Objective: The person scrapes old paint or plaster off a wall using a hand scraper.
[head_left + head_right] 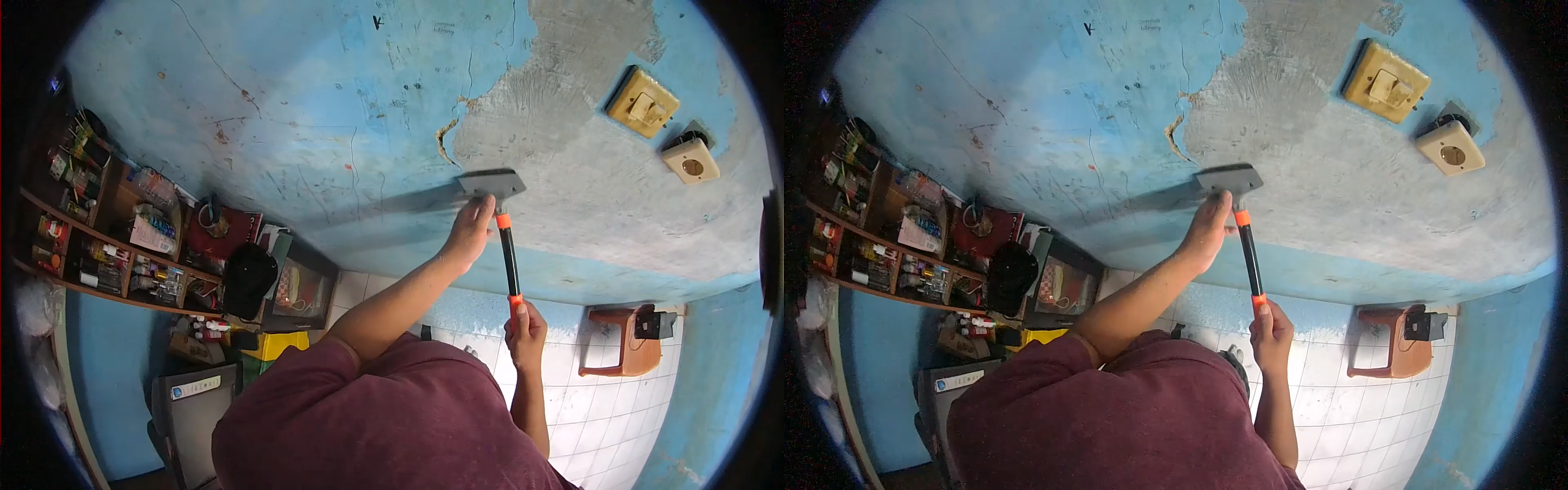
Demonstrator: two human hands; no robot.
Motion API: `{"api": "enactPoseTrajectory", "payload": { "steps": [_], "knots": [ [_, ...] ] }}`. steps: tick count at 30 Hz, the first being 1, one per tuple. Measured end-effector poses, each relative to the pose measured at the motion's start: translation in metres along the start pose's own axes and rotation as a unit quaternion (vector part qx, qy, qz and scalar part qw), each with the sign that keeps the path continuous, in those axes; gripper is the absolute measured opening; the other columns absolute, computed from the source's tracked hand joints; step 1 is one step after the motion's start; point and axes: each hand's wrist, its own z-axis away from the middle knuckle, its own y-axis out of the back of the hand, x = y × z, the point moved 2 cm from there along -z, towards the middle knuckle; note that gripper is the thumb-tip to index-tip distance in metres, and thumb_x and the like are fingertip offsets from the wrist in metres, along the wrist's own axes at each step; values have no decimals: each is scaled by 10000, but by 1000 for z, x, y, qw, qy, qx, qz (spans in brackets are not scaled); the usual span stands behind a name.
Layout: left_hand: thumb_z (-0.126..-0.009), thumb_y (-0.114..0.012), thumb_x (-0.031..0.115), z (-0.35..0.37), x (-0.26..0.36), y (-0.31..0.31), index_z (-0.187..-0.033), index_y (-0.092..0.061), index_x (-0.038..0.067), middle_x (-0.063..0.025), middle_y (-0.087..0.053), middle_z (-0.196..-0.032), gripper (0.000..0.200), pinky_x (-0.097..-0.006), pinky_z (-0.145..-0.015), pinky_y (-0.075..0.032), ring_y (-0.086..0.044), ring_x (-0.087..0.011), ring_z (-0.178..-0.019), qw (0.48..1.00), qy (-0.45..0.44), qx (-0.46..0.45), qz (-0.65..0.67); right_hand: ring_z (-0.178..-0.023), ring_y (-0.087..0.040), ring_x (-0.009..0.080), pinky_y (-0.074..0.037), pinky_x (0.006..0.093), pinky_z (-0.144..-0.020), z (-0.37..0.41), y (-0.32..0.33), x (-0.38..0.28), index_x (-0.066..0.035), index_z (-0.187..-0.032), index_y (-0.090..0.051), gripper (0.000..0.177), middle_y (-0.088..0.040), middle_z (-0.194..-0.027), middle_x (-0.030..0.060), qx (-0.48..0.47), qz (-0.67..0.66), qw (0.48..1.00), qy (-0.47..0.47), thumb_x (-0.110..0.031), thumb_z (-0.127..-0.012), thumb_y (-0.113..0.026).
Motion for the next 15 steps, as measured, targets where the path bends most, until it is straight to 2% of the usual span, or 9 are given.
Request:
{"api": "enactPoseTrajectory", "payload": {
  "steps": [5,8,13,15],
  "knots": [
    [-973,-499,537,-4,-15,7,-1070,-605,139,39,-585,-1041,423,-313,-794,-459,-534,-89,-1006,999,11,-11,-47,-499,-373,25,-286,198,-440,1,8,-1,20,-1148,-636,391,-441,-623,-63,4,11,1000,4,-332,-1003,-551],
    [-983,-490,526,-4,-14,6,-1077,-607,139,39,-589,-1051,415,-301,-781,-454,-536,-82,-1002,1000,-2,-12,1,-498,-374,22,-285,198,-438,-1,7,1,20,-1138,-637,395,-443,-624,-65,2,20,1000,0,-341,-1001,-553],
    [-985,-488,526,-7,-23,6,-1098,-595,140,43,-587,-1053,416,-305,-776,-451,-527,-81,-1024,999,3,-40,-17,-500,-368,23,-284,199,-441,3,8,7,19,-1141,-638,392,-443,-622,-57,9,-7,1000,-8,-337,-1006,-544],
    [-981,-492,531,-4,-16,-2,-1103,-591,135,41,-585,-1063,426,-308,-778,-451,-529,-86,-1022,1000,18,-7,3,-502,-368,26,-284,198,-443,-2,5,-2,19,-1141,-637,390,-443,-622,-56,9,1,1000,4,-334,-1007,-542]
  ]
}}
